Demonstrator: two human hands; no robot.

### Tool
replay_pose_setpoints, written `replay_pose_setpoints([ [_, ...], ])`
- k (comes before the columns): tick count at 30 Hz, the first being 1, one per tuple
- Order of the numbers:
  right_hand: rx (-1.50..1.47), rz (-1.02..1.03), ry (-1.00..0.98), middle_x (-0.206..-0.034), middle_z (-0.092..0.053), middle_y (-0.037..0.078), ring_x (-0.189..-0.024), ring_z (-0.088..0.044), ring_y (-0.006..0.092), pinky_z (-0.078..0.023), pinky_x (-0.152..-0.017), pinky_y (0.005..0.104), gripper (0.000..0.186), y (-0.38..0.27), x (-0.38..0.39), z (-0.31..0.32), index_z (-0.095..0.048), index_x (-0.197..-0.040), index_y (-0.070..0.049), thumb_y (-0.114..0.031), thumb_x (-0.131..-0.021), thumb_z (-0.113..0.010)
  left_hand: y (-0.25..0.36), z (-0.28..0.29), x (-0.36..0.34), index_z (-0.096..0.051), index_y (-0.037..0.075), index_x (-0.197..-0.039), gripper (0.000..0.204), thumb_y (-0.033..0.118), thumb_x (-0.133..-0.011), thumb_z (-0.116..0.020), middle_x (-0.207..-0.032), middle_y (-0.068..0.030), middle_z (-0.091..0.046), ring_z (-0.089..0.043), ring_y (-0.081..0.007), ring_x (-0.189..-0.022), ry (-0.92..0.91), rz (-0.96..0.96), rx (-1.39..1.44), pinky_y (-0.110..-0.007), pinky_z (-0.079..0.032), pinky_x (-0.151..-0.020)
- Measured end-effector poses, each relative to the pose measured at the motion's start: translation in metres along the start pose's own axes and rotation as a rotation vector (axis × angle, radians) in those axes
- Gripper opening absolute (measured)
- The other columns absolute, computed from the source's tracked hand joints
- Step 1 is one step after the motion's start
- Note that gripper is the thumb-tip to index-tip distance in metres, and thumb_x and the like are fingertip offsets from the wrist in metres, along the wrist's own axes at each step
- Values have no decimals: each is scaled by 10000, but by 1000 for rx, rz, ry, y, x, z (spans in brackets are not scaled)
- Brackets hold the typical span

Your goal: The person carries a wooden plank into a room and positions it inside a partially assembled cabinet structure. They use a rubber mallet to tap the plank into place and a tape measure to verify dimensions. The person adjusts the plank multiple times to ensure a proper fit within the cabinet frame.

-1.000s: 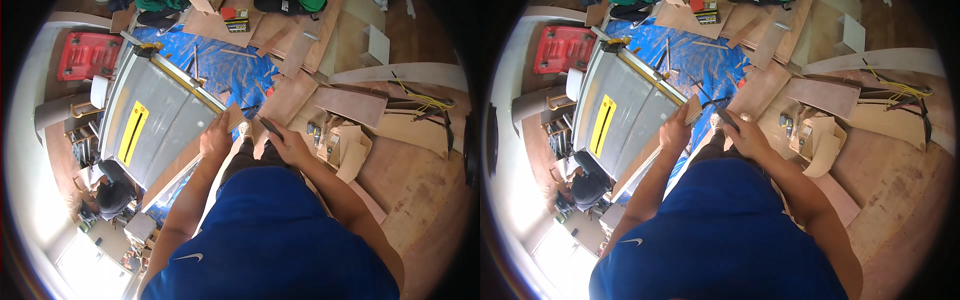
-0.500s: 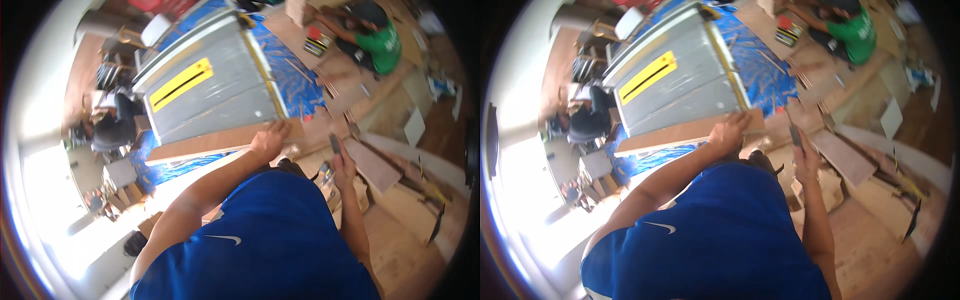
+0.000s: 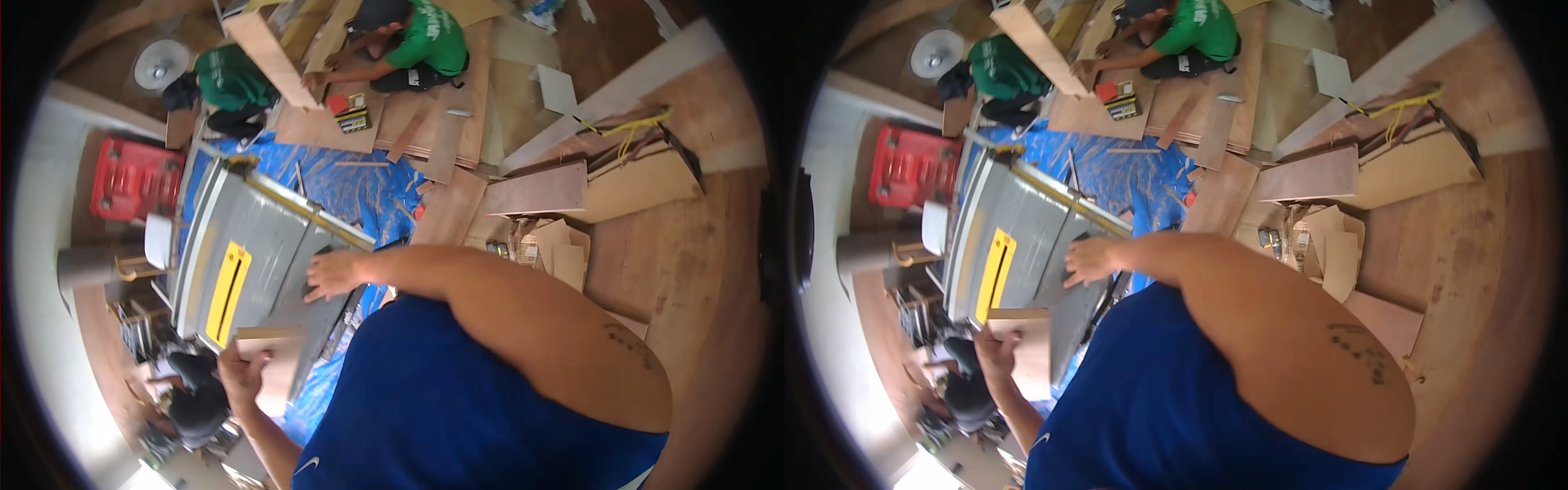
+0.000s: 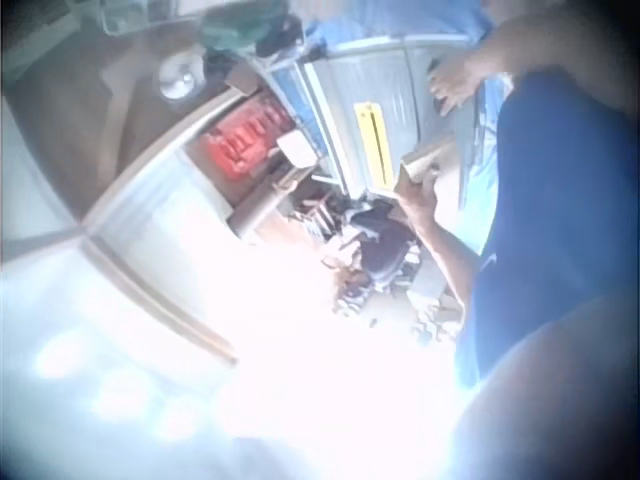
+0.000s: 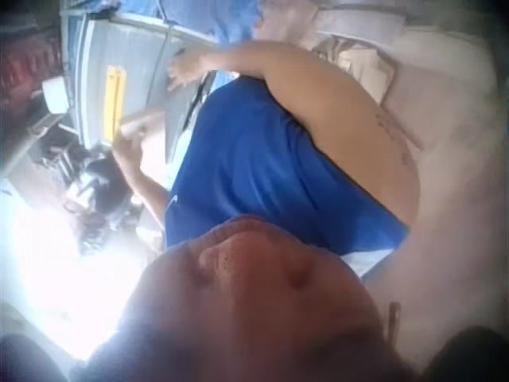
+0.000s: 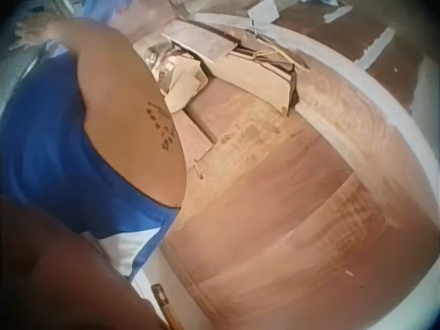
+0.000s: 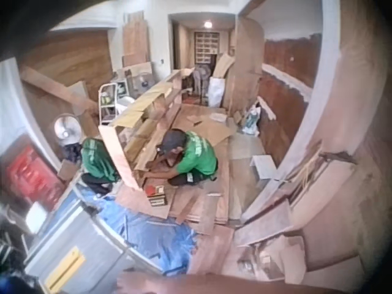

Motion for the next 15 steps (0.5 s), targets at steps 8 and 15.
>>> replay_pose_setpoints([
  [8,-297,-533,258,-1222,-649,112,-1156,-610,329,-459,-1018,484,484,60,149,88,-636,-1355,-164,-294,-900,-733,30,-114,-81,-698,-50,-1124,315,198,-945,-772,-899,-74,-737,-632,-116,-855,-78,4,-4,-296,-520,-775],
  [15,-339,-1583,221,-1187,-707,185,-1154,-662,349,-532,-971,451,383,70,553,96,-712,-1237,-107,-337,-932,-679,74,-213,-203,-711,-27,-1037,491,460,-994,-672,-826,-25,-669,-548,-97,-751,-27,159,-84,-297,-452,-668],
])
Point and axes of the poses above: each hand's wrist, its own x-axis away from the middle knuckle, its own z-axis out of the back of the hand, y = z × x, the point moved 10 cm from there along -x, towards the middle knuckle
